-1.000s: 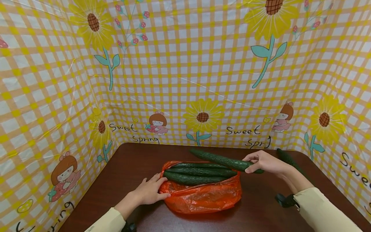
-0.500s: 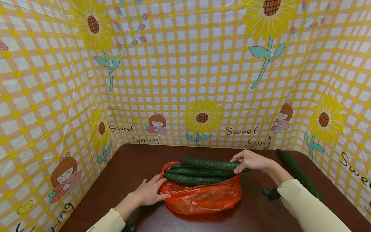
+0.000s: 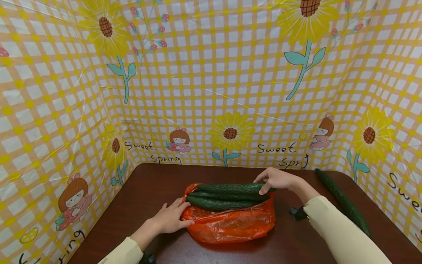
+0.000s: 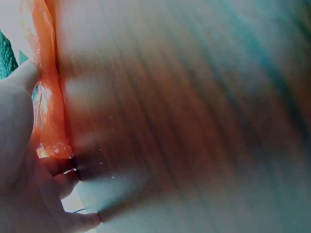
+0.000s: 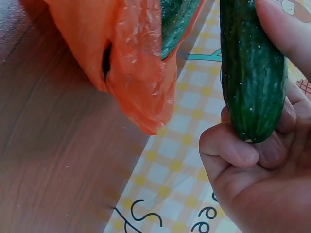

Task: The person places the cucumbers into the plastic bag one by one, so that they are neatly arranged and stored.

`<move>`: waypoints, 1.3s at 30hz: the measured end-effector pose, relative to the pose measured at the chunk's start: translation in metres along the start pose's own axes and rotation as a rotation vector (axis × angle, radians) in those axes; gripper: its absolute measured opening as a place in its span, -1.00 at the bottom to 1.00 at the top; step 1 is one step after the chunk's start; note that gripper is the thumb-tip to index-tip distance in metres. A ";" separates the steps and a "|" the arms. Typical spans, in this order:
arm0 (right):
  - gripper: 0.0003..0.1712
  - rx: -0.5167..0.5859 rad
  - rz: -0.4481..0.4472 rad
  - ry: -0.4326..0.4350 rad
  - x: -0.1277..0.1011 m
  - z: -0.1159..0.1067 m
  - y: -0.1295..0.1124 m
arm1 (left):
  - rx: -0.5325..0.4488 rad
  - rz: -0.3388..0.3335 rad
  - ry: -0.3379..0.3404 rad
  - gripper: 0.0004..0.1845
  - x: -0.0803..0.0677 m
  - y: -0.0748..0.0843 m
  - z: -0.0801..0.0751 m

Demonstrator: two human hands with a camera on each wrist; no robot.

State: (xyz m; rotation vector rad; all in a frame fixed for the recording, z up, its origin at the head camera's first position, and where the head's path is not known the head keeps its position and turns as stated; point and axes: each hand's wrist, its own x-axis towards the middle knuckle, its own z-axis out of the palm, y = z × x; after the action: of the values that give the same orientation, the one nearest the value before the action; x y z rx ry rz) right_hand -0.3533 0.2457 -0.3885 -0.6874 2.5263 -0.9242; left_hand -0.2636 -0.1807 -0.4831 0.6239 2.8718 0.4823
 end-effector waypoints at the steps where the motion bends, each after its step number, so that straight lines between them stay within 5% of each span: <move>1: -0.45 -0.002 0.005 -0.002 0.001 0.000 -0.001 | 0.000 0.000 0.000 -0.15 0.000 0.000 0.000; 39: -0.47 -0.155 -0.002 0.018 0.031 0.020 -0.003 | -0.018 -0.008 -0.003 -0.17 0.000 0.003 0.002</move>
State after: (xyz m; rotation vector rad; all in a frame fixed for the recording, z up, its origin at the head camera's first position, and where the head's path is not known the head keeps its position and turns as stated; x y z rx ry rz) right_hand -0.3677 0.2168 -0.4062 -0.7305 2.6335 -0.7442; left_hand -0.2617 -0.1774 -0.4839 0.6088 2.8634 0.5047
